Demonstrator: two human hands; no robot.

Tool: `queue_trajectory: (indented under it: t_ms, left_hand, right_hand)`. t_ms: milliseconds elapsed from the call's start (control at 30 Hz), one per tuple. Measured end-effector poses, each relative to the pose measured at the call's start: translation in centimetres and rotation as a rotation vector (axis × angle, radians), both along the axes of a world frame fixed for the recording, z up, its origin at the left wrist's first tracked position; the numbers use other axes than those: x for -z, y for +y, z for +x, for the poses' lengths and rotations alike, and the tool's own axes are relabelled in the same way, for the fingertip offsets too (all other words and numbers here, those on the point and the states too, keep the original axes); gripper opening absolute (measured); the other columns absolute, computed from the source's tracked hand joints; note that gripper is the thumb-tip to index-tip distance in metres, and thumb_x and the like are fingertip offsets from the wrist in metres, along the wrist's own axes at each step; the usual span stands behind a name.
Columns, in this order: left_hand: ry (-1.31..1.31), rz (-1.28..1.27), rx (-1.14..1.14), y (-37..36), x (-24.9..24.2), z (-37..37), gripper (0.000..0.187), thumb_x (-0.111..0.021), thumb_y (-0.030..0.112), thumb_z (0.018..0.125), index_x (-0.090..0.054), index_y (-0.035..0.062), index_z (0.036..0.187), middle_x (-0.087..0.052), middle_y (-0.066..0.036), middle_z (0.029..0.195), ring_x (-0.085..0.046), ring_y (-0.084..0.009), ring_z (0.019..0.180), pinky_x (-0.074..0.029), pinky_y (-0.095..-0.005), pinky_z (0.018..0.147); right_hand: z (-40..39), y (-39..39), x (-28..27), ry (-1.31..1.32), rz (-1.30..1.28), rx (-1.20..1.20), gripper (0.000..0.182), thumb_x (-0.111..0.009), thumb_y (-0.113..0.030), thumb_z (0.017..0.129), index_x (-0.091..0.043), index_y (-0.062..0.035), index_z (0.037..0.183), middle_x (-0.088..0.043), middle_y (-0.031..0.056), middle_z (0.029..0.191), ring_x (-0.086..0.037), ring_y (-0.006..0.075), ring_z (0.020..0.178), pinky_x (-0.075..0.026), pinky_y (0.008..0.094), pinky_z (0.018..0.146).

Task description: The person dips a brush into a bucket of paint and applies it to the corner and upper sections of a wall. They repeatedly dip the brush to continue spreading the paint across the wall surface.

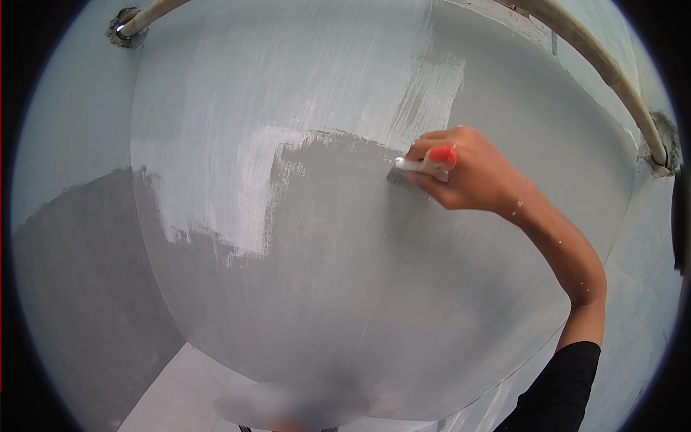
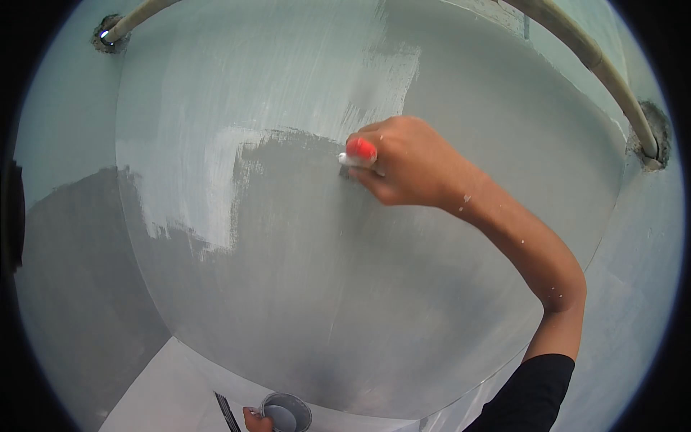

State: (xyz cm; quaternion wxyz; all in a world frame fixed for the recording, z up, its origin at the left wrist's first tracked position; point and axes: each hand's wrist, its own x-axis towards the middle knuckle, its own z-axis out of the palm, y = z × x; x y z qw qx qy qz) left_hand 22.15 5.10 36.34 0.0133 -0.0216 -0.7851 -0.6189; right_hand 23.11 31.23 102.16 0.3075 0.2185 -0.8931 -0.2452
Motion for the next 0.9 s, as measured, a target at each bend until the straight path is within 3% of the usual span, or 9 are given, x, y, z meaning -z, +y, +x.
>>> queue_trajectory:
  t_ms: [67,167,267,433,467,633,767,833,900]
  left_hand:
    - [-0.001,-0.013,-0.020,-0.1,0.8,-0.2,0.020,-0.049,0.006,0.083,-0.055,-0.0006,0.101,-0.058,-0.025,0.089,-0.053,-0.0473,0.083,-0.044,-0.0539,0.080]
    - [-0.022,-0.032,-0.022,-0.5,1.0,-0.3,0.020,-0.050,0.008,0.084,-0.056,-0.0005,0.101,-0.058,-0.026,0.090,-0.054,-0.0477,0.085,-0.044,-0.0544,0.080]
    - [-0.014,-0.023,-0.017,-1.2,3.7,-0.5,0.022,-0.053,0.012,0.086,-0.056,-0.0003,0.103,-0.060,-0.026,0.093,-0.056,-0.0491,0.088,-0.044,-0.0559,0.082]
    - [-0.077,-0.067,-0.072,-1.3,0.9,-0.3,0.022,-0.055,0.015,0.086,-0.058,-0.0011,0.100,-0.061,-0.026,0.091,-0.056,-0.0497,0.088,-0.044,-0.0571,0.081]
    - [-0.095,-0.037,-0.073,-1.2,-0.3,-0.2,0.022,-0.055,0.015,0.086,-0.058,-0.0014,0.100,-0.061,-0.026,0.091,-0.056,-0.0500,0.088,-0.044,-0.0574,0.081]
    - [-0.092,-0.063,-0.058,-0.4,3.4,-1.0,0.015,-0.054,0.010,0.082,-0.056,-0.0038,0.088,-0.057,-0.022,0.078,-0.051,-0.0434,0.075,-0.043,-0.0546,0.074]
    - [-0.052,0.029,-0.089,0.1,1.6,-1.0,0.010,-0.054,0.006,0.077,-0.052,-0.0034,0.077,-0.051,-0.017,0.069,-0.045,-0.0351,0.069,-0.040,-0.0519,0.069]
    - [-0.028,0.042,-0.063,-0.2,4.4,-1.1,0.008,-0.053,0.005,0.076,-0.051,-0.0027,0.077,-0.049,-0.016,0.068,-0.045,-0.0352,0.068,-0.039,-0.0519,0.068]
    - [-0.013,0.049,-0.045,0.0,5.5,-1.2,0.007,-0.052,0.005,0.076,-0.051,-0.0020,0.078,-0.048,-0.015,0.069,-0.046,-0.0360,0.069,-0.040,-0.0517,0.068]
  right_hand:
    - [0.8,1.0,-4.4,0.155,-0.273,0.050,0.019,-0.078,-0.014,0.080,-0.074,0.0027,0.089,-0.071,0.0139,0.073,-0.067,0.0211,0.063,-0.053,0.0306,0.063]
    - [2.0,3.6,-13.3,0.449,-0.078,0.015,0.024,-0.081,-0.016,0.087,-0.076,-0.0003,0.104,-0.073,0.0108,0.087,-0.069,0.0182,0.073,-0.056,0.0311,0.065]
    - [3.1,1.0,-17.1,0.703,0.210,-0.129,0.011,-0.074,-0.008,0.083,-0.074,0.0025,0.085,-0.071,0.0127,0.072,-0.069,0.0222,0.065,-0.055,0.0335,0.063]
    - [-1.1,4.6,-8.4,0.747,0.715,0.143,0.031,-0.076,-0.005,0.084,-0.071,-0.0007,0.114,-0.072,0.0082,0.094,-0.070,0.0204,0.082,-0.059,0.0312,0.066]
    - [-1.1,3.4,-5.3,0.675,0.683,0.178,0.031,-0.075,-0.002,0.075,-0.071,0.0040,0.105,-0.071,0.0066,0.090,-0.069,0.0150,0.079,-0.060,0.0283,0.064]
    - [-1.3,0.0,4.7,0.191,0.434,-0.037,0.010,-0.069,-0.001,0.080,-0.070,0.0043,0.088,-0.064,0.0069,0.074,-0.064,0.0173,0.066,-0.052,0.0320,0.049]
    - [-1.9,0.0,-2.7,0.228,0.065,-0.075,0.012,-0.070,-0.008,0.079,-0.064,0.0006,0.073,-0.062,0.0104,0.062,-0.061,0.0251,0.055,-0.047,0.0375,0.051]
    - [-1.5,1.6,-8.5,0.257,-0.215,0.115,0.026,-0.078,-0.010,0.084,-0.075,0.0018,0.108,-0.072,0.0122,0.085,-0.071,0.0194,0.073,-0.057,0.0335,0.063]
    - [-0.2,0.4,-13.0,0.538,-0.168,0.000,0.012,-0.072,-0.010,0.084,-0.072,0.0022,0.081,-0.067,0.0102,0.067,-0.063,0.0201,0.059,-0.050,0.0341,0.058]
